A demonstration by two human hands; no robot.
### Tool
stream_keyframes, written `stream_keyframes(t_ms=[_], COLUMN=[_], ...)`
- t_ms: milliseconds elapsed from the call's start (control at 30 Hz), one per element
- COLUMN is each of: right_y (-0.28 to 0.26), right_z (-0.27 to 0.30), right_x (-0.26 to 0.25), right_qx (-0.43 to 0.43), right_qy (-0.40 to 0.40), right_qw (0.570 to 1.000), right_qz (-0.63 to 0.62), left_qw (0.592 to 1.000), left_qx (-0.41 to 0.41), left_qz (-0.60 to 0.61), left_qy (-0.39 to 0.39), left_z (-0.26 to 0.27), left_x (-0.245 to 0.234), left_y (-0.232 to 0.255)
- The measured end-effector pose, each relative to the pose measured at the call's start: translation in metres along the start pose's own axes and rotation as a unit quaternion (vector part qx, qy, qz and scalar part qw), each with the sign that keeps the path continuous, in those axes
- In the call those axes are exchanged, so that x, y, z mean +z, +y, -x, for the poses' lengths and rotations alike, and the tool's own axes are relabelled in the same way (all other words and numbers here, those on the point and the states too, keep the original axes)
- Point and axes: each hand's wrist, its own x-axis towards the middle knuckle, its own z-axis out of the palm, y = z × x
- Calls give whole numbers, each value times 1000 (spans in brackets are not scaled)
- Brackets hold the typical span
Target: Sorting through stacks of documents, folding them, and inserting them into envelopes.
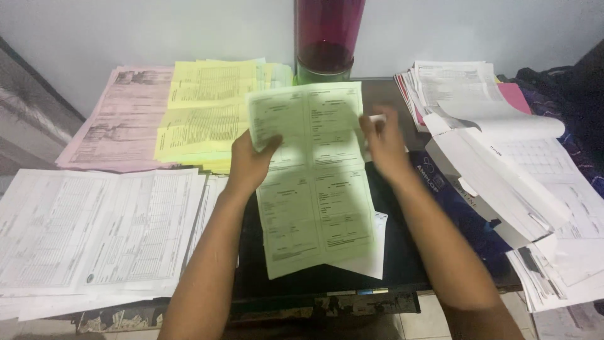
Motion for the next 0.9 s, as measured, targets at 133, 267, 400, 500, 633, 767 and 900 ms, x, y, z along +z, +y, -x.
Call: stream_keyframes(t_ms=[133,267,400,500,633,767,900], right_y=[120,134,134,117,118,124,121], right_z=[-7,-10,-3,10,10,6,8], right_x=[31,37,32,39,40,41,44], right_qx=[92,21,-94,-109,-111,-129,-127], right_qy=[-7,19,63,83,81,66,64], right_qw=[978,990,993,990,990,987,986], right_qz=[-189,-135,-19,-18,-32,-72,-90], left_qw=[997,999,996,998,998,998,997], left_qx=[-32,-45,-71,-41,-37,-44,-46], left_qz=[-59,13,48,43,45,54,56], left_qy=[-29,-6,8,0,-2,-5,-12], left_z=[-1,0,6,8,8,10,14], left_x=[6,14,22,12,10,10,6], left_y=[-32,-29,-34,-19,-16,-15,4])
